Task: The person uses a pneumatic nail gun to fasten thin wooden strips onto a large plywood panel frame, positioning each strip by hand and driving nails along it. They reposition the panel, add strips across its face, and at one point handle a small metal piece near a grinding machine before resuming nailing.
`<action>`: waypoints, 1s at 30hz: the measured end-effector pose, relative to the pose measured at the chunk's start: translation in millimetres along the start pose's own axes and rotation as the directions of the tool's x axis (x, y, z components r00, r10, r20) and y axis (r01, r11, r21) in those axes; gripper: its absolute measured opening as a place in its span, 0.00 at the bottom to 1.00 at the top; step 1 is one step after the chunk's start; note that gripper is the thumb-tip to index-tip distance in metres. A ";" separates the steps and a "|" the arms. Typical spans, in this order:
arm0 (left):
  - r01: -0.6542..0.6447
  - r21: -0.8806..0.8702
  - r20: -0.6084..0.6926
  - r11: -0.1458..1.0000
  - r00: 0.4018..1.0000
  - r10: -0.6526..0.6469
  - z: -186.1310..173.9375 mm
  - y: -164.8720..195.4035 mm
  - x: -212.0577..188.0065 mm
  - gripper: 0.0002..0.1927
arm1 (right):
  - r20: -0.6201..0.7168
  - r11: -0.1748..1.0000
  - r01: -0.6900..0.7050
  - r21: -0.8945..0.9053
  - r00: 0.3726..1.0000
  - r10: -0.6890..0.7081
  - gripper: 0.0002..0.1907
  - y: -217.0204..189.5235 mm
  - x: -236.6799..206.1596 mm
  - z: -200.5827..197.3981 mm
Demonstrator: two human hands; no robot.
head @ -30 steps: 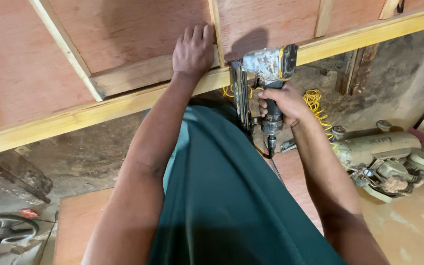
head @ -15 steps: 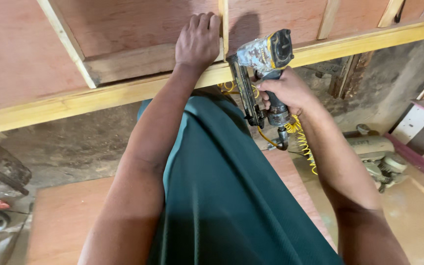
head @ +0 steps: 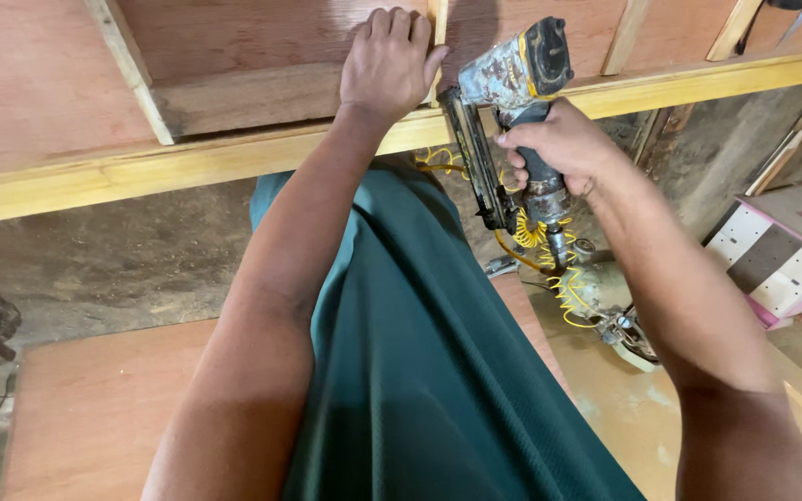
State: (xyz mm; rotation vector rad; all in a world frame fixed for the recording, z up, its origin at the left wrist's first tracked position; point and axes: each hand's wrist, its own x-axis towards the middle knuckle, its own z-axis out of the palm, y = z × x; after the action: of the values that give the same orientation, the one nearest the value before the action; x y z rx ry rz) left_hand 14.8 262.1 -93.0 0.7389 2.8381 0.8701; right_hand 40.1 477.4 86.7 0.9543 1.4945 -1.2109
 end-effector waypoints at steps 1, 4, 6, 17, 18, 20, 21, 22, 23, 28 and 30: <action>0.001 0.005 -0.010 1.000 1.000 -0.001 0.1 -0.4 -0.4 0.21 | 0.000 1.000 -0.001 -0.015 1.000 0.001 0.05 -2.0 -0.7 0.3; -0.007 0.014 -0.025 1.000 1.000 0.007 0.8 -1.0 -2.0 0.21 | -0.014 1.000 -0.008 -0.012 1.000 0.008 0.04 -4.7 -4.6 1.1; -0.008 0.019 -0.018 1.000 1.000 0.008 1.8 -0.9 -2.3 0.21 | -0.025 0.999 -0.021 0.038 0.999 0.021 0.03 -4.4 -6.9 0.6; 0.008 0.019 -0.021 1.000 1.000 -0.007 5.0 4.2 -6.8 0.21 | 0.045 0.999 0.015 0.052 0.999 -0.017 0.03 19.6 -2.2 -3.3; 0.010 0.020 -0.045 1.000 0.999 -0.009 5.0 4.5 -7.1 0.21 | 0.047 0.999 0.016 0.051 0.999 -0.018 0.03 20.8 -1.8 -3.3; 0.012 0.021 -0.046 1.000 0.999 -0.011 4.9 4.5 -8.0 0.21 | 0.051 0.999 0.043 0.023 0.998 -0.044 0.03 22.2 -1.5 -1.9; 0.010 0.020 -0.047 1.000 0.999 -0.009 4.9 4.4 -8.4 0.21 | 0.050 0.998 0.057 0.011 0.997 -0.057 0.03 22.2 -1.9 -1.3; 0.012 0.005 -0.030 1.000 0.999 -0.012 5.2 4.2 -8.7 0.21 | 0.042 0.998 0.061 -0.001 0.997 -0.061 0.03 21.9 -2.4 -0.8; 0.015 -0.009 -0.013 1.000 1.000 -0.015 5.3 3.8 -8.8 0.21 | 0.034 0.998 0.065 -0.012 0.997 -0.064 0.03 21.2 -3.2 -0.6; 0.018 -0.021 -0.012 1.000 1.000 -0.018 3.8 1.9 -6.4 0.21 | 0.041 0.996 0.034 0.077 0.998 -0.037 0.06 16.0 -10.4 -7.5; 0.024 -0.032 0.013 0.999 1.000 -0.023 -0.9 2.1 -3.3 0.21 | 0.022 0.994 0.011 0.104 1.000 -0.013 0.08 15.3 -13.8 -11.3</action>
State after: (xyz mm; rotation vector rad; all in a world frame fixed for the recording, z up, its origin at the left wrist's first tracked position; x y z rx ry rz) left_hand 18.4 261.6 -91.4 0.7031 2.8083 0.9026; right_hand 55.7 491.5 97.1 0.9985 1.4322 -1.3147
